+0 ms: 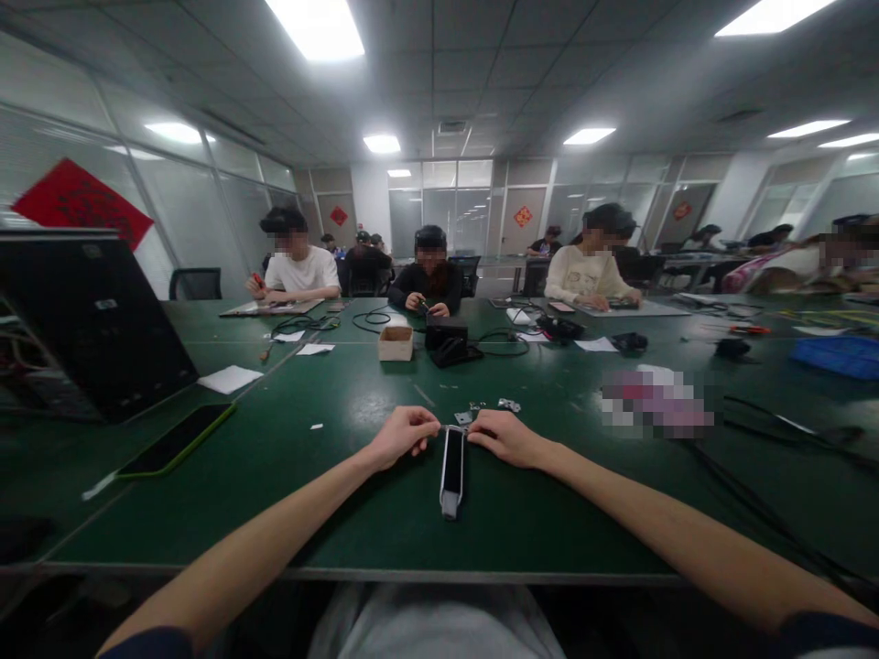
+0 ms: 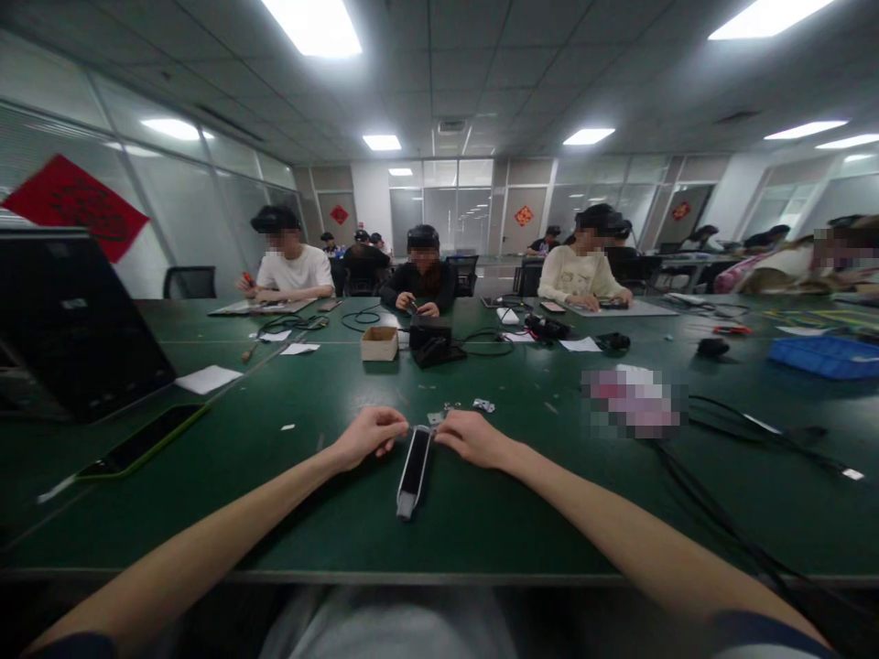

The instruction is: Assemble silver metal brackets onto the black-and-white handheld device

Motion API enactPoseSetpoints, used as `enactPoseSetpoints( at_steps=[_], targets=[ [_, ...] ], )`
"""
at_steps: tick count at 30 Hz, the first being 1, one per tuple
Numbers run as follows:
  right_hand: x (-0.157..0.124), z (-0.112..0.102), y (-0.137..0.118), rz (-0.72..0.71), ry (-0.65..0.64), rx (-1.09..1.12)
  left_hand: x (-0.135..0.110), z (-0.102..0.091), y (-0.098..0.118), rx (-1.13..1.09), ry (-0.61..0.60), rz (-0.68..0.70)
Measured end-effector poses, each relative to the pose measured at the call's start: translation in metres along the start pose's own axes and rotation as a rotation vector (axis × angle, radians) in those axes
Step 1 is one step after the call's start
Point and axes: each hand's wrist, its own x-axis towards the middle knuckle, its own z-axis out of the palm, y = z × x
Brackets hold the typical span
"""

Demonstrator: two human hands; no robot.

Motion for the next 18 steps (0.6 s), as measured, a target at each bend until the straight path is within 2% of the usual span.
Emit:
enactPoseSetpoints(
  at_steps=[5, 10, 18],
  targets=[
    [0.002, 0.0, 0.003, 0.001, -0.035, -0.009, -0.002, -0.001, 0.007, 0.207, -0.047, -0.037],
    [0.003, -0.004, 0.002, 0.013, -0.076, -0.059, -0.004, -0.002, 0.017, 0.23, -0.093, -0.088],
    [0.004, -0.019, -0.004, 0.071, -0.12, -0.172, -0.003, -0.002, 0.015, 0.259, -0.119, -0.046]
  ],
)
